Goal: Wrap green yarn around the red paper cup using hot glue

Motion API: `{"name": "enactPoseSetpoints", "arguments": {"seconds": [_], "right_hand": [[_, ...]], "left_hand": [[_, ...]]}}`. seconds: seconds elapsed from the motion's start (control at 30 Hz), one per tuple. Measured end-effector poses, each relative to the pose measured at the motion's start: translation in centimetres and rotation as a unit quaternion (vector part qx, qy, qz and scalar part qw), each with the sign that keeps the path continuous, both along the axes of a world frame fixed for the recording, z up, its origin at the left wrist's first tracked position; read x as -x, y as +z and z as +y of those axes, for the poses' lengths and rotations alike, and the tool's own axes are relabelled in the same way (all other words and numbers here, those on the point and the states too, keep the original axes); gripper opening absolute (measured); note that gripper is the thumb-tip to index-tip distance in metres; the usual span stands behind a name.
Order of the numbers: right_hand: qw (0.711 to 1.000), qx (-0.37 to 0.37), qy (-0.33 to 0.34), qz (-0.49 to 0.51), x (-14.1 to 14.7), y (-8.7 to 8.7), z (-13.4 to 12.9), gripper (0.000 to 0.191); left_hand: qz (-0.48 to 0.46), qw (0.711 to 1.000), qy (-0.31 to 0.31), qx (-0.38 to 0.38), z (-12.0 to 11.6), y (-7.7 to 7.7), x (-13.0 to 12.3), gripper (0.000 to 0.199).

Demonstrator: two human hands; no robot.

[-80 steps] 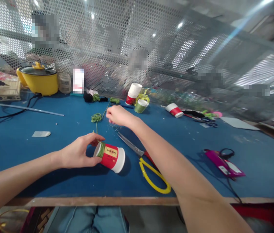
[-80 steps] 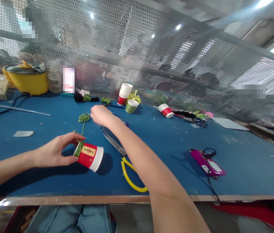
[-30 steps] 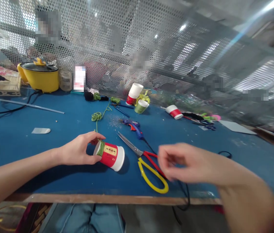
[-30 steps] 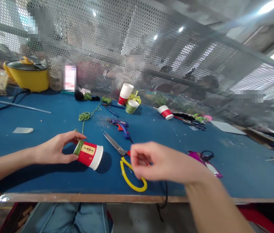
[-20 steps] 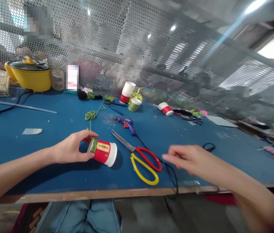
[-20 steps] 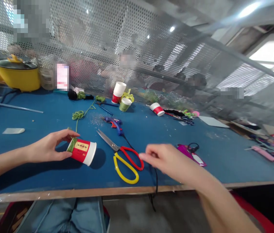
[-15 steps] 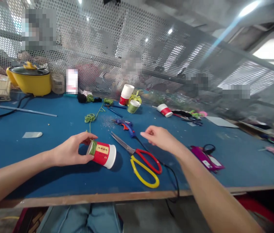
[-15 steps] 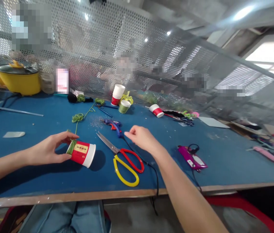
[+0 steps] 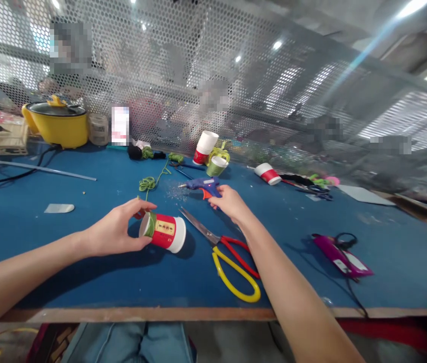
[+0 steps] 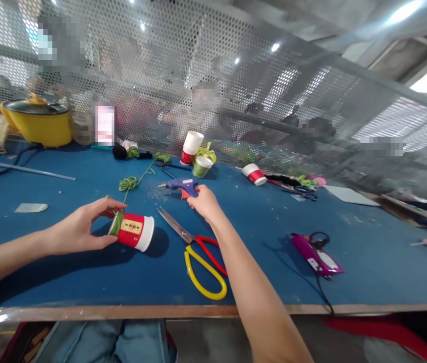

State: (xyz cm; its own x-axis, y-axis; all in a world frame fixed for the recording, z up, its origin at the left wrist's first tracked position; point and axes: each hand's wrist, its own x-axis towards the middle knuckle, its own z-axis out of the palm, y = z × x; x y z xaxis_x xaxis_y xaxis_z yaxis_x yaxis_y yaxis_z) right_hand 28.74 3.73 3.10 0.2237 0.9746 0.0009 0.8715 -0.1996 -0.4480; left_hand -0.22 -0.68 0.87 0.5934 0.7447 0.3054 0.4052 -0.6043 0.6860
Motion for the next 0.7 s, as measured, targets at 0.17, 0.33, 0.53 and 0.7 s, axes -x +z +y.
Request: {"name": "enactPoseSetpoints", "arguments": {"seconds": [0.17, 0.33, 0.53, 0.7], "right_hand": [[0.954, -0.049, 0.111, 0.275, 1.8, 1.7, -3.4, 0.017], [0.937, -0.007, 0.189, 0.295, 4.3, 2.6, -6.8, 0.021], [0.952, -0.04, 0.217, 0.211, 5.0, 2.9, -8.5, 0.018], [0.958, -0.054, 0.23, 0.162, 5.0, 3.0, -8.9, 0.016]], "left_hand": [[-0.02, 1.0, 0.0, 0.011, 0.2, -0.1, 0.0, 0.049], [-0.05, 0.997, 0.014, 0.057, 0.6, -0.6, 0.0, 0.05], [-0.083, 0.988, 0.009, 0.128, 1.1, -0.9, 0.1, 0.048], [-0.096, 0.982, 0.022, 0.164, 1.0, -0.7, 0.1, 0.047]]}}
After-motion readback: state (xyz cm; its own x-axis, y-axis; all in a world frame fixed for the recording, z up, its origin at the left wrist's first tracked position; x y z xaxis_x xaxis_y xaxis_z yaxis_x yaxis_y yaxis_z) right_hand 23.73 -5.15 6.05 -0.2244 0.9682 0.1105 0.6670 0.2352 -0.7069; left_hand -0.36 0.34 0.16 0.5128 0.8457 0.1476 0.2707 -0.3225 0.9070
